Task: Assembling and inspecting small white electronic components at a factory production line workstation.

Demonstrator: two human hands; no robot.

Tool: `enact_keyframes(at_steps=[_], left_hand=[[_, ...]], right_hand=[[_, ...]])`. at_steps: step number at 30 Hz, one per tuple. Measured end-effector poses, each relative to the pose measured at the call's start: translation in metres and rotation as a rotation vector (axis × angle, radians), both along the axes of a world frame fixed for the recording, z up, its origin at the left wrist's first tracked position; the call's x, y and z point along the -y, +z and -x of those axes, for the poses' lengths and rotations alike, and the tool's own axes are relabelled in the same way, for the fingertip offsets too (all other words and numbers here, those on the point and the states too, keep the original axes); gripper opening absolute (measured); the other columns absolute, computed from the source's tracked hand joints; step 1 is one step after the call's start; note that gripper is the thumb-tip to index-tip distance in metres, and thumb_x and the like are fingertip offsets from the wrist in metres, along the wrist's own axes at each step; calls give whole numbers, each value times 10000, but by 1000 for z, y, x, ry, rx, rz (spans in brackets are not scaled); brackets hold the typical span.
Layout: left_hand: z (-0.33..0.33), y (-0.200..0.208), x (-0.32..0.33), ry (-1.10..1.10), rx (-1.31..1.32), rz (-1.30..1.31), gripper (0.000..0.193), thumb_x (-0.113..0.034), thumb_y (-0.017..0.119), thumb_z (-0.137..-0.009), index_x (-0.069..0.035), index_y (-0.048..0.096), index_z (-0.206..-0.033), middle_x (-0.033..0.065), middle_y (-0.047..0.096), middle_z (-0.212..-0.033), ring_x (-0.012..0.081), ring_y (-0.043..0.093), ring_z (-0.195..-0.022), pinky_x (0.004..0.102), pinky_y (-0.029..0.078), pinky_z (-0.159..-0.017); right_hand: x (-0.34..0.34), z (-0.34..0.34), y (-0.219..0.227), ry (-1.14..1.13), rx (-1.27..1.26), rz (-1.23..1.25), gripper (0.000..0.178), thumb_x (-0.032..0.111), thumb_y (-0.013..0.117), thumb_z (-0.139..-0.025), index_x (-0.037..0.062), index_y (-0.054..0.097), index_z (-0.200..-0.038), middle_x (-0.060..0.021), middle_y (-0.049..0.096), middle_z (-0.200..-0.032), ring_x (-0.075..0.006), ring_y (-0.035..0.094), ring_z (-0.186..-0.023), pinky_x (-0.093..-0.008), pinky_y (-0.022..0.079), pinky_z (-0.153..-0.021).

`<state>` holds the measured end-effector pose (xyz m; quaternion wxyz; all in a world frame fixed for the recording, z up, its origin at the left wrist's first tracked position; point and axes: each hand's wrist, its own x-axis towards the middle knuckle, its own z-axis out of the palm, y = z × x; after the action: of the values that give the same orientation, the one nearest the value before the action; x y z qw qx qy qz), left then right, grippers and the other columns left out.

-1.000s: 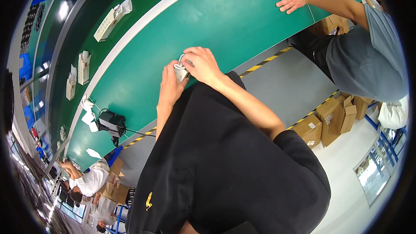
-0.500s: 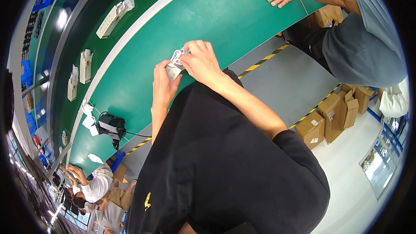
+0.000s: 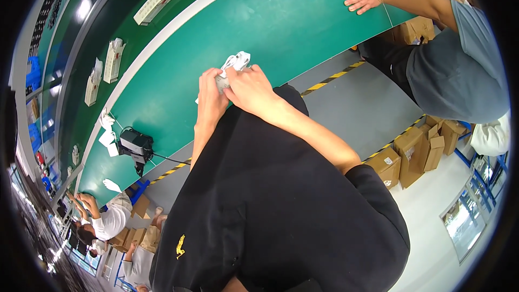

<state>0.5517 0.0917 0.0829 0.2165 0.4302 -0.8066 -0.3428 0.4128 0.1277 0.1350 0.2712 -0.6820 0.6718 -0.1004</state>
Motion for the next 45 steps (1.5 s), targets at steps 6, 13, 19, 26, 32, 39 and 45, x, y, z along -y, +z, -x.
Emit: enact_keyframes(at_steps=[6, 13, 19, 26, 32, 39, 45], left_hand=[[-17, -1, 3, 47, -122, 67, 593, 84, 712, -606, -20, 436, -1120, 182, 488, -1137, 371, 493, -1005, 417, 444, -832], [-37, -3, 4, 75, -172, 60, 597, 48, 738, -637, -28, 415, -1133, 179, 486, -1134, 367, 488, -1005, 413, 442, -833], [-55, -1, 5, 57, -186, 70, 590, 39, 740, -656, -34, 408, -1138, 176, 488, -1132, 363, 491, -1001, 413, 444, -826], [-70, -4, 9, 27, -191, 90, 591, 53, 732, -647, -34, 410, -1135, 176, 491, -1129, 361, 490, -1002, 416, 444, -822], [-87, -13, 12, 7, -197, 95, 574, 73, 718, -636, -29, 428, -1121, 179, 494, -1127, 368, 490, -1004, 421, 440, -832], [-103, -24, 17, 43, -168, 128, 554, 74, 708, -642, -29, 437, -1115, 183, 501, -1123, 368, 489, -1009, 423, 433, -847], [-112, -35, 18, 41, -197, 126, 550, 73, 702, -644, -32, 435, -1113, 183, 503, -1123, 369, 490, -1008, 426, 429, -842]], right_hand=[[-3, -7, -1, -78, 188, 158, 241, 56, 603, -800, 16, 569, -1035, -101, 597, -987, -295, 604, -786, -392, 468, -642], [-2, -12, 1, -86, 243, 341, 250, 22, 598, -807, 47, 582, -1056, -91, 573, -1043, -285, 609, -787, -376, 493, -621], [-2, -13, 7, -178, 273, 306, 206, 37, 630, -792, 62, 618, -996, -72, 589, -964, -256, 614, -779, -356, 501, -631], [7, -48, 1, -94, 9, 288, 107, 56, 642, -751, 43, 644, -857, -87, 588, -818, -250, 620, -744, -366, 497, -575], [21, -79, -11, -70, -177, 91, 95, 37, 600, -712, 23, 624, -803, -124, 597, -814, -267, 627, -688, -378, 495, -536], [25, -108, -10, -126, -67, 131, 67, 62, 589, -740, 15, 625, -770, -132, 607, -781, -300, 620, -609, -397, 490, -524], [30, -114, -15, -162, 91, 159, 182, 146, 560, -812, -15, 611, -745, -164, 612, -713, -333, 618, -594, -408, 494, -519]])
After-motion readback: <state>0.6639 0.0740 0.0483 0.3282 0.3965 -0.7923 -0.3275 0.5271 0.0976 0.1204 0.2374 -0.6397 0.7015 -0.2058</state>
